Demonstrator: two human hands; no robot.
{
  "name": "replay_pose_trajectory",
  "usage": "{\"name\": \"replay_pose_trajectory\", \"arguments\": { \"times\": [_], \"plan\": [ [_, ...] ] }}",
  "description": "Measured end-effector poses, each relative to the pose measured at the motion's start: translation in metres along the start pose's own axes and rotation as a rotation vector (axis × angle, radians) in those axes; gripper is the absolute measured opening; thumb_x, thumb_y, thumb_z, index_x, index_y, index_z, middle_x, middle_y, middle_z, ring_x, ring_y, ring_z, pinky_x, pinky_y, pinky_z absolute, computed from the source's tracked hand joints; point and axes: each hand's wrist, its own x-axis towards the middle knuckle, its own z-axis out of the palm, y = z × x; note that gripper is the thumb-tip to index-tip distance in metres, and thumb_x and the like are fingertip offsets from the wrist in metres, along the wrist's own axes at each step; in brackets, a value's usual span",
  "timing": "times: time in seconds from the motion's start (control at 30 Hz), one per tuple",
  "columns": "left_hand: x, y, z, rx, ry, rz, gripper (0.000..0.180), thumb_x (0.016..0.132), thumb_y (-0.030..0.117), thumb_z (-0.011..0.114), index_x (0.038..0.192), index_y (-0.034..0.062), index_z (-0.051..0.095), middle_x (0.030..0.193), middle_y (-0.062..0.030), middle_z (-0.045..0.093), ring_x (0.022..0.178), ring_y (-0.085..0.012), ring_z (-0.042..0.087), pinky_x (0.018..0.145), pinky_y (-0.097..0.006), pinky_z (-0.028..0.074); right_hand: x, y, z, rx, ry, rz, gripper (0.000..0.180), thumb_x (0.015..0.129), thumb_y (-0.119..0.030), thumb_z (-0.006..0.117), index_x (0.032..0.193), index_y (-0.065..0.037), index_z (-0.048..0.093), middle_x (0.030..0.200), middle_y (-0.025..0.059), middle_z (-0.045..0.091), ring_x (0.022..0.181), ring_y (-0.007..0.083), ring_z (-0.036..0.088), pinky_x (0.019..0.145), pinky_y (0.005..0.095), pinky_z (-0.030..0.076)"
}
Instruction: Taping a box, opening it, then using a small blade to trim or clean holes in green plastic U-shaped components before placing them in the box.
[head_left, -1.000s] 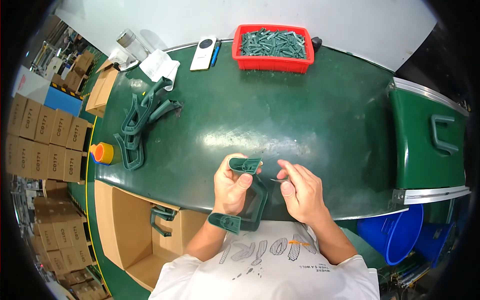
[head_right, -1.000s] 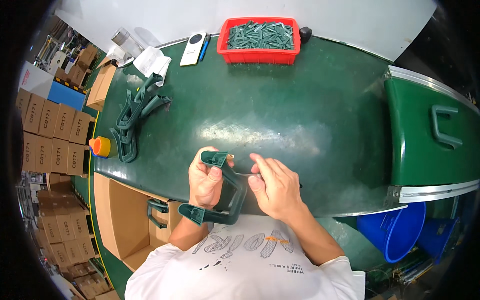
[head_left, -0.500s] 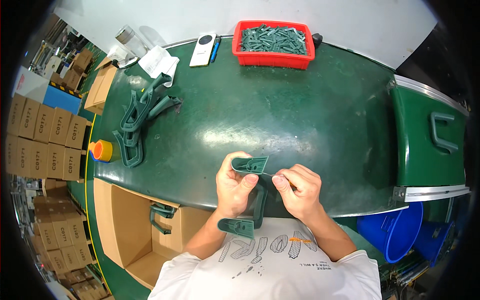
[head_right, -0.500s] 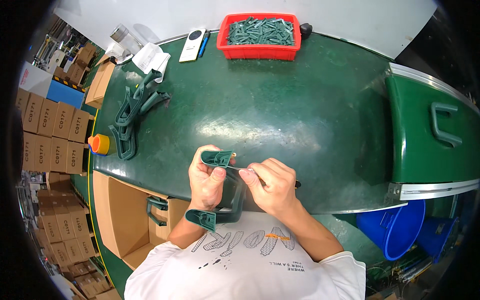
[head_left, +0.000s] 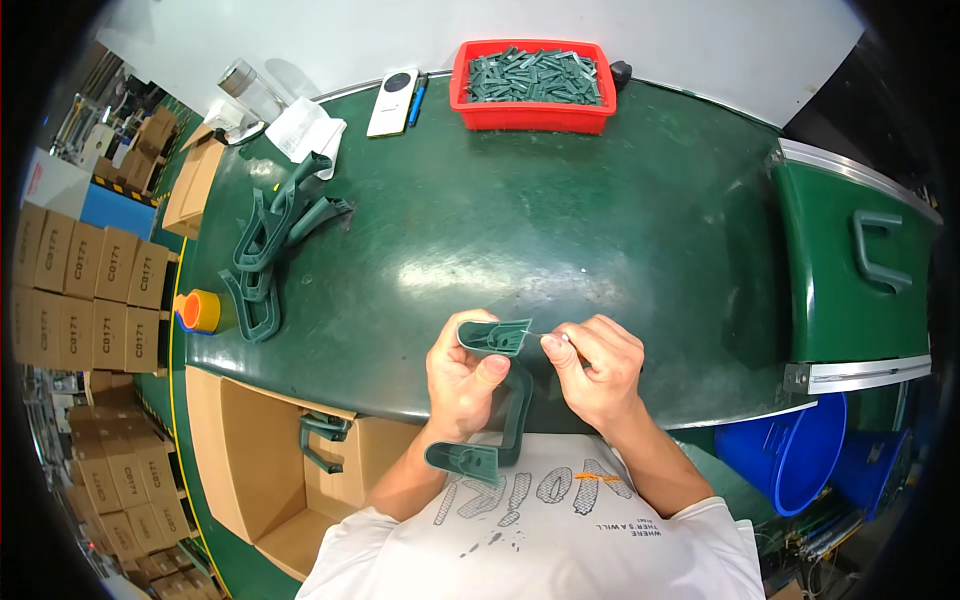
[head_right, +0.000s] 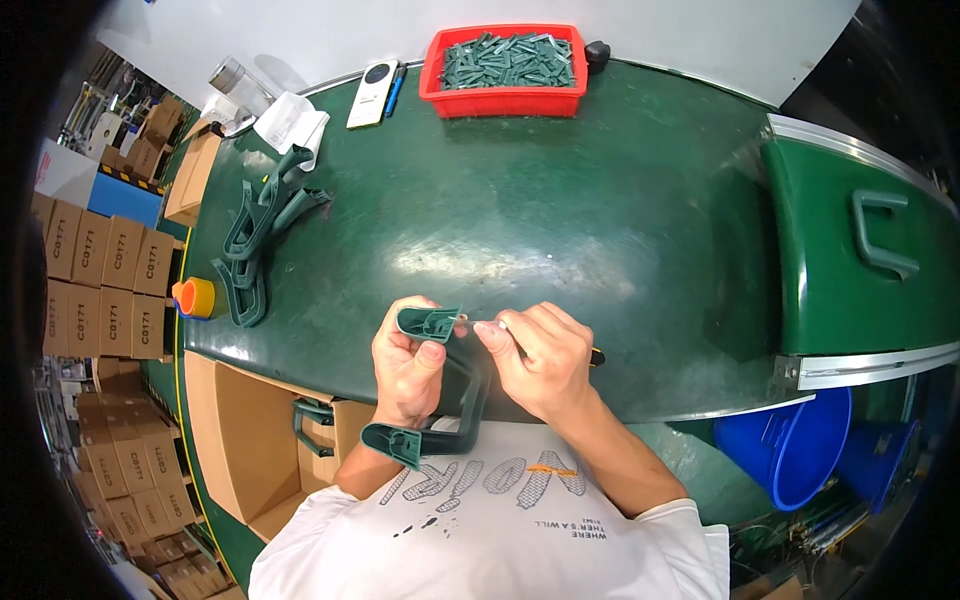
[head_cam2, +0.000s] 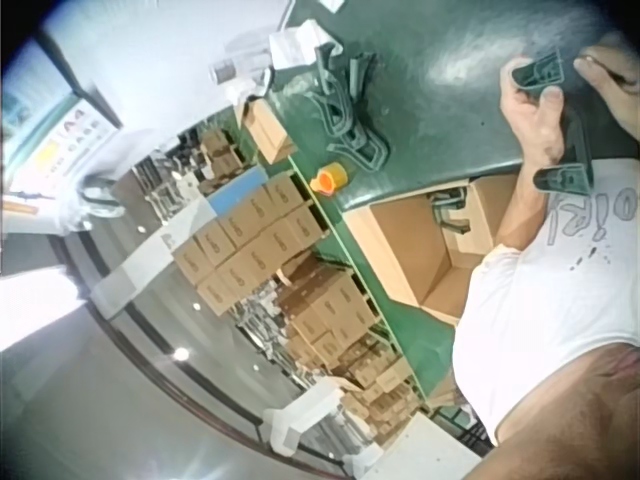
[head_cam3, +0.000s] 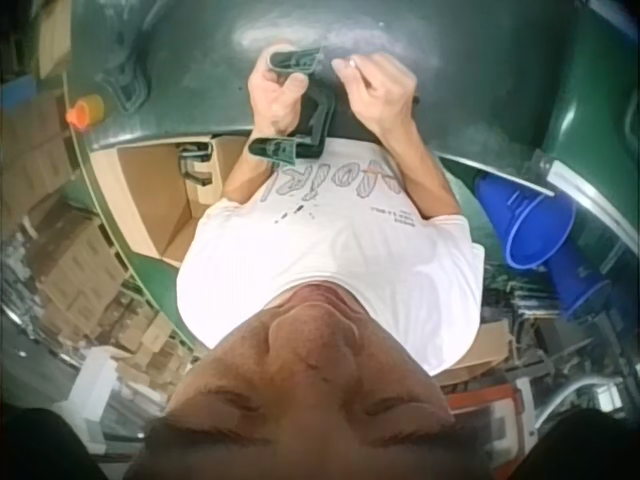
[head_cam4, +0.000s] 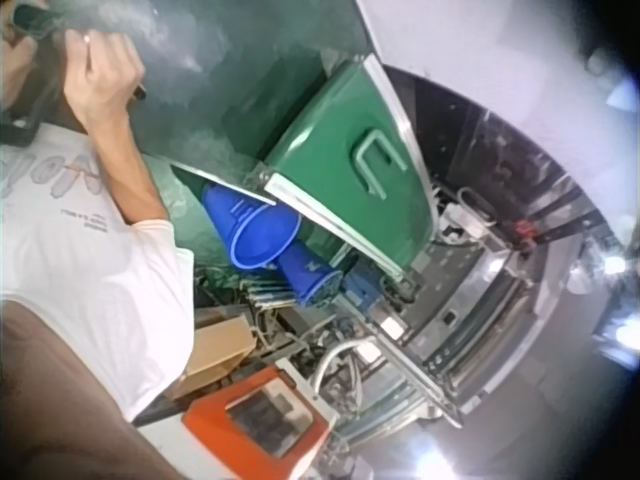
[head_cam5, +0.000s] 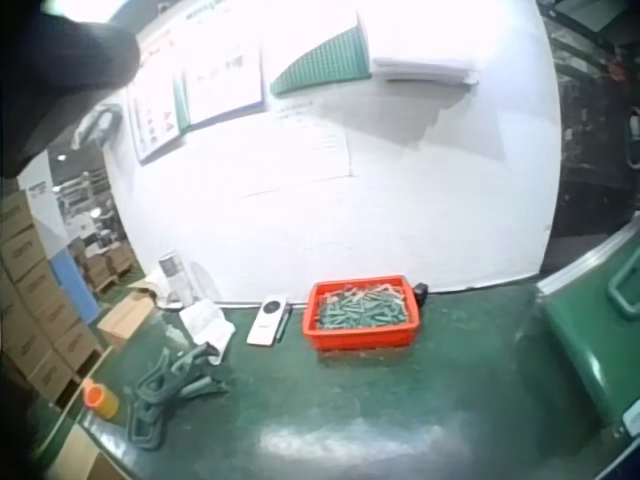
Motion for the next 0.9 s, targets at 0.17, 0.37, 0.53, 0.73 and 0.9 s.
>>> {"name": "replay_pose_trajectory", "arguments": {
  "times": [0.17, 0.37, 0.53, 0.73, 0.9],
  "plan": [
    [0.0, 0.002, 0.004, -0.007, 0.013, -0.009, 0.056, 0.068, 0.033, 0.083, 0.103, 0.0013, 0.052, 0.089, -0.0081, 0.061, 0.084, -0.0199, 0.059, 0.08, -0.034, 0.046, 0.002, 0.0, 0.004, -0.021, 0.058, 0.04, 0.02, 0.079, -0.015, 0.069, 0.067, -0.002, 0.061, 0.053, 0.0054, 0.049, 0.047, 0.0219, 0.046, 0.046, 0.0326, 0.038],
    [-0.006, 0.005, 0.008, 0.001, -0.058, 0.002, 0.05, 0.071, 0.033, 0.08, 0.098, 0.0003, 0.053, 0.085, -0.0111, 0.059, 0.08, -0.0203, 0.058, 0.076, -0.034, 0.046, 0.0, 0.047, -0.002, 0.225, -0.063, 0.397, 0.034, 0.091, -0.027, 0.059, 0.071, -0.001, 0.064, 0.054, 0.0068, 0.052, 0.05, 0.017, 0.051, 0.047, 0.0313, 0.037],
    [0.006, 0.002, -0.015, -0.118, -0.272, -0.039, 0.051, 0.076, 0.033, 0.076, 0.103, -0.0019, 0.052, 0.089, -0.011, 0.06, 0.083, -0.0183, 0.059, 0.077, -0.031, 0.047, 0.012, 0.008, -0.03, 0.836, -0.558, 0.842, 0.043, 0.094, -0.033, 0.054, 0.072, 0.002, 0.065, 0.055, 0.0062, 0.058, 0.047, 0.0103, 0.052, 0.045, 0.0242, 0.039],
    [0.007, 0.002, -0.015, -0.209, -0.339, -0.056, 0.049, 0.077, 0.03, 0.076, 0.104, -0.0022, 0.052, 0.087, -0.0125, 0.06, 0.082, -0.0197, 0.058, 0.074, -0.031, 0.046, 0.011, -0.005, -0.033, 0.952, -0.74, 0.895, 0.048, 0.095, -0.033, 0.052, 0.066, 0.004, 0.063, 0.047, 0.0086, 0.055, 0.036, 0.0121, 0.049, 0.036, 0.0242, 0.038],
    [0.006, 0.001, -0.017, -0.22, -0.346, -0.049, 0.048, 0.077, 0.029, 0.076, 0.105, -0.0022, 0.052, 0.087, -0.0124, 0.061, 0.081, -0.0196, 0.058, 0.073, -0.031, 0.046, 0.011, -0.005, -0.033, 0.912, -0.781, 0.89, 0.048, 0.095, -0.033, 0.052, 0.066, 0.003, 0.063, 0.047, 0.008, 0.055, 0.036, 0.0115, 0.049, 0.036, 0.0238, 0.039]
  ]
}}
